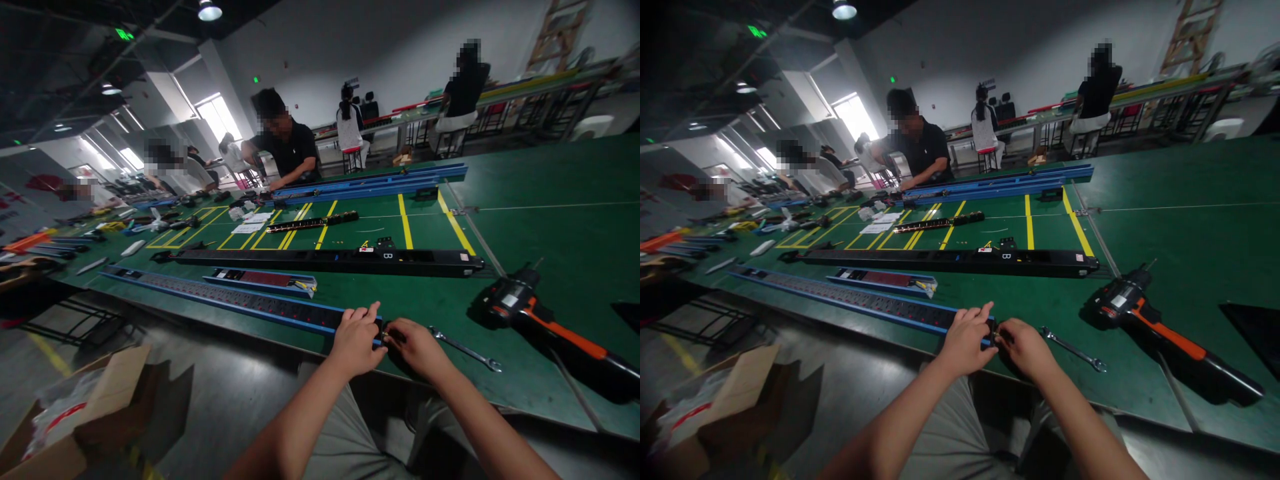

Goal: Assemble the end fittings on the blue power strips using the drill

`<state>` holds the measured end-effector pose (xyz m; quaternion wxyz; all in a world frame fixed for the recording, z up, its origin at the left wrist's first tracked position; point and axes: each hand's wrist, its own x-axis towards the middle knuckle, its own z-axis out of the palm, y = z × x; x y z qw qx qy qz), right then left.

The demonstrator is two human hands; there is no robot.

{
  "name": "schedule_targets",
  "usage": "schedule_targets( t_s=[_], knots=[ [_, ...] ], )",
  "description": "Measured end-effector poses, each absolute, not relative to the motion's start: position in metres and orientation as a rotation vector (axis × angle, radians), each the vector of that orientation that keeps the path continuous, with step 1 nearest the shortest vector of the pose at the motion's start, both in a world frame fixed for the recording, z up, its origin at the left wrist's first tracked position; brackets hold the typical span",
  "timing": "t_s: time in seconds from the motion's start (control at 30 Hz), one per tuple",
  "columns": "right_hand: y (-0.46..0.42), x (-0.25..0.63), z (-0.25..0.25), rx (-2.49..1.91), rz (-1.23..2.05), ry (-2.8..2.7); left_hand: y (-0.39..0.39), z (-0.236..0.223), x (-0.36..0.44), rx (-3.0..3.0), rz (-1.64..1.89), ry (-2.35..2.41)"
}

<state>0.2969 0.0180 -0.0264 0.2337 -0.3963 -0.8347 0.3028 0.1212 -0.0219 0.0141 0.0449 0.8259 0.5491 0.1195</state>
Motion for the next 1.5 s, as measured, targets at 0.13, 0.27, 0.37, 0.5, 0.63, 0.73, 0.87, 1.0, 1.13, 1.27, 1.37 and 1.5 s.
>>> schedule_targets(
  t_s=[0.13, 0.27, 0.37, 0.5, 0.63, 0.73, 0.87, 1.0, 1.13, 1.27, 1.37, 1.5],
  knots=[
    [0.014, 0.285, -0.024, -1.3, 0.648, -2.363, -0.022, 0.016, 0.122, 2.524, 0.349, 1.675],
    [0.016, 0.29, -0.023, -1.236, 0.79, -2.248, -0.022, 0.018, 0.121, 2.531, 0.352, 1.676],
    [0.018, 0.299, -0.028, -1.14, 1.009, -2.069, -0.023, 0.019, 0.121, 2.518, 0.346, 1.678],
    [0.021, 0.299, -0.032, -1.181, 1.06, -2.026, -0.023, 0.018, 0.122, 2.512, 0.331, 1.67],
    [0.025, 0.296, -0.03, -1.288, 0.996, -1.93, -0.022, 0.017, 0.122, 2.51, 0.326, 1.674],
    [0.026, 0.295, -0.029, -1.222, 1.081, -1.972, -0.022, 0.017, 0.122, 2.521, 0.335, 1.67],
    [0.029, 0.292, -0.03, -1.33, 0.99, -1.936, -0.022, 0.017, 0.122, 2.519, 0.345, 1.679],
    [0.031, 0.294, -0.029, -1.289, 0.948, -1.942, -0.023, 0.018, 0.122, 2.509, 0.341, 1.683],
    [0.025, 0.299, -0.025, -1.036, 1.003, -2.163, -0.022, 0.018, 0.122, 2.51, 0.339, 1.673],
    [0.02, 0.298, -0.022, -1.029, 0.885, -2.223, -0.022, 0.017, 0.123, 2.499, 0.331, 1.684],
    [0.021, 0.295, -0.022, -1.017, 0.865, -2.273, -0.022, 0.017, 0.123, 2.503, 0.335, 1.68],
    [0.022, 0.292, -0.022, -1.099, 0.803, -2.409, -0.022, 0.017, 0.123, 2.515, 0.347, 1.679]
  ],
)
